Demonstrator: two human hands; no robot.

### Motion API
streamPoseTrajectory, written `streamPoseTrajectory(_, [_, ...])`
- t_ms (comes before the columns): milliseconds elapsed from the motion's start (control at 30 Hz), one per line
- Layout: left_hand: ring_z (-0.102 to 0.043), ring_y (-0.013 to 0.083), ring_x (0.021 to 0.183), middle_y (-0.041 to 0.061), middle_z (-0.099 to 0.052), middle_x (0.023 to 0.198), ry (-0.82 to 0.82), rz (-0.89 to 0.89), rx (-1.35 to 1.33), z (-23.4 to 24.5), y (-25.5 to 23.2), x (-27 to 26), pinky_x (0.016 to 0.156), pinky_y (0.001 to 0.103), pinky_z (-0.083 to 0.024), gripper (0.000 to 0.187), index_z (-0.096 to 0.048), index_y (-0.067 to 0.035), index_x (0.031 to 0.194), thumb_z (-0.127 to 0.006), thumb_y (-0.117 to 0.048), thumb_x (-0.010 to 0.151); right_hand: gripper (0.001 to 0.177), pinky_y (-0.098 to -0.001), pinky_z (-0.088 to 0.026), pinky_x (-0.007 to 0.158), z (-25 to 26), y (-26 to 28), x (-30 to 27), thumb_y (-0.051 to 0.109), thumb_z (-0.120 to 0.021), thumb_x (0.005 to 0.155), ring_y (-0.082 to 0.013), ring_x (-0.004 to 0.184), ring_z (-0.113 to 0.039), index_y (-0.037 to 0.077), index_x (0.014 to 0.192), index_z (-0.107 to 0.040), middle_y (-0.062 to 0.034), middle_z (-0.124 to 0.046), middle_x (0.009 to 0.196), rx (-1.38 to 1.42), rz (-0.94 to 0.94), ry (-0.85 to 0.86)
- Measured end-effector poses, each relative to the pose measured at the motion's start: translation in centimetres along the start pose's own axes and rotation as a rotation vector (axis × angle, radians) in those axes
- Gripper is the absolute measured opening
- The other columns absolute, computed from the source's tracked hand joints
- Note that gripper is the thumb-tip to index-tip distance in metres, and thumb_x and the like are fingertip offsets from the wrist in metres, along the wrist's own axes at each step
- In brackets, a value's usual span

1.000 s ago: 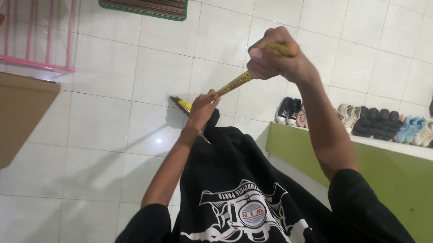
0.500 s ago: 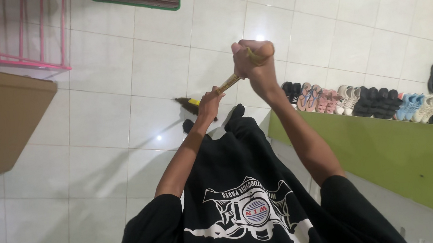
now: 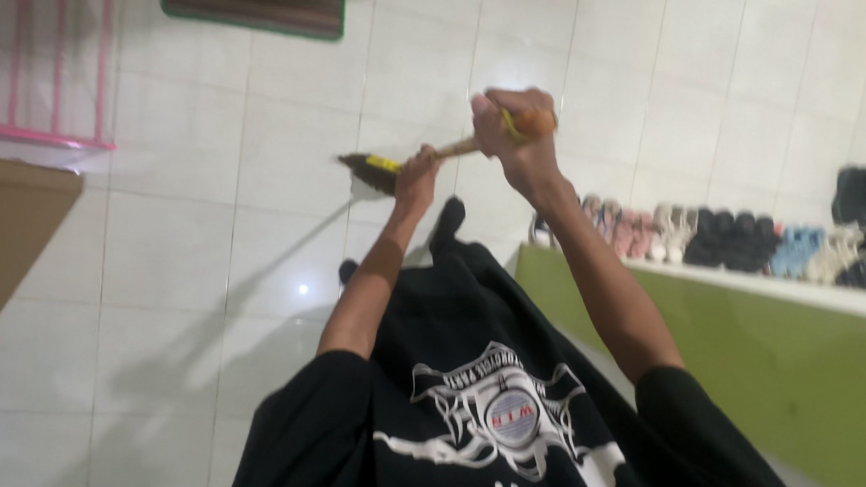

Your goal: The person sweeps the floor using a broom, moving across the room and gathering debris.

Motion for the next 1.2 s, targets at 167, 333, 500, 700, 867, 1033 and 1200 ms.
streamPoseTrajectory(167, [-0.071,0.0403,0.082,0.019,-0.07,0.083,0.169,0.04,0.17,0.7,-5.2,2.0,0.071,0.05,-0.057,0.026,-0.056,-0.005,0.111,-0.062,-0.027,0.099,0.047,-0.0251,-0.035,0.039,6.4,-0.4,3.0,0.014,-0.057,0.106,-0.0075,0.042,-0.039,0.007,0.061,-0.046,0.0014,-0.041,0.052,0.358,0.063,-0.048])
streamPoseTrajectory(333, [-0.073,0.0356,0.08,0.018,-0.071,0.08,0.275,0.116,0.258,2.1,-5.9,0.7,0.075,0.047,-0.058,0.026,-0.056,-0.007,0.112,-0.057,-0.031,0.103,0.04,-0.0265,-0.034,0.044,8.4,-2.3,5.5,0.014,-0.055,0.108,-0.0087,0.047,-0.039,0.007,0.07,-0.046,0.0021,-0.042,0.059,0.484,-0.067,0.027])
streamPoseTrajectory(500, [-0.068,0.0407,0.08,0.022,-0.069,0.084,0.134,0.194,0.334,1.0,-1.8,0.4,0.074,0.05,-0.055,0.033,-0.058,-0.006,0.11,-0.061,-0.038,0.101,0.048,-0.0279,-0.034,0.048,6.3,-4.8,6.6,0.015,-0.056,0.11,-0.0087,0.05,-0.038,0.009,0.065,-0.042,0.0024,-0.043,0.058,0.458,-0.118,0.142])
streamPoseTrajectory(700, [-0.066,0.0435,0.087,0.022,-0.069,0.086,0.004,0.225,0.137,-1.0,-0.6,4.6,0.075,0.052,-0.052,0.028,-0.058,-0.006,0.105,-0.067,-0.031,0.097,0.049,-0.0268,-0.039,0.049,7.2,-5.7,8.1,0.018,-0.054,0.109,-0.007,0.05,-0.041,0.007,0.063,-0.041,0.0034,-0.041,0.055,0.2,-0.088,0.202])
streamPoseTrajectory(867, [-0.067,0.041,0.091,0.02,-0.069,0.086,0.025,0.319,-0.007,-3.7,-2.7,11.6,0.078,0.05,-0.051,0.024,-0.055,-0.006,0.109,-0.066,-0.024,0.098,0.048,-0.0296,-0.031,0.048,11.5,-6.8,11.1,0.015,-0.056,0.109,-0.0084,0.052,-0.034,0.005,0.065,-0.038,0.0016,-0.037,0.056,0.031,-0.06,0.133])
streamPoseTrajectory(1033, [-0.068,0.0419,0.082,0.019,-0.069,0.082,-0.081,0.149,0.042,-3.4,-7.1,17.2,0.07,0.051,-0.052,0.019,-0.056,-0.006,0.106,-0.066,-0.02,0.098,0.046,-0.0302,-0.032,0.05,14.7,-5.8,12.8,0.013,-0.056,0.11,-0.01,0.052,-0.035,0.003,0.068,-0.041,0.0001,-0.039,0.058,-0.041,0.087,0.109])
streamPoseTrajectory(1200, [-0.068,0.0415,0.076,0.018,-0.069,0.077,-0.018,0.067,0.18,-0.7,-11.3,18.5,0.07,0.052,-0.054,0.019,-0.057,-0.007,0.107,-0.065,-0.021,0.097,0.05,-0.0275,-0.039,0.049,18.8,-4.6,14.0,0.022,-0.056,0.114,-0.0099,0.051,-0.046,0.006,0.068,-0.044,0.0,-0.048,0.058,0.178,0.063,0.055])
Point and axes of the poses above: each hand's wrist, its own x-axis towards the middle knuckle, its own z-axis out of the back of the hand, y = z × x, the point moved 8 cm from there along x, towards the middle knuckle
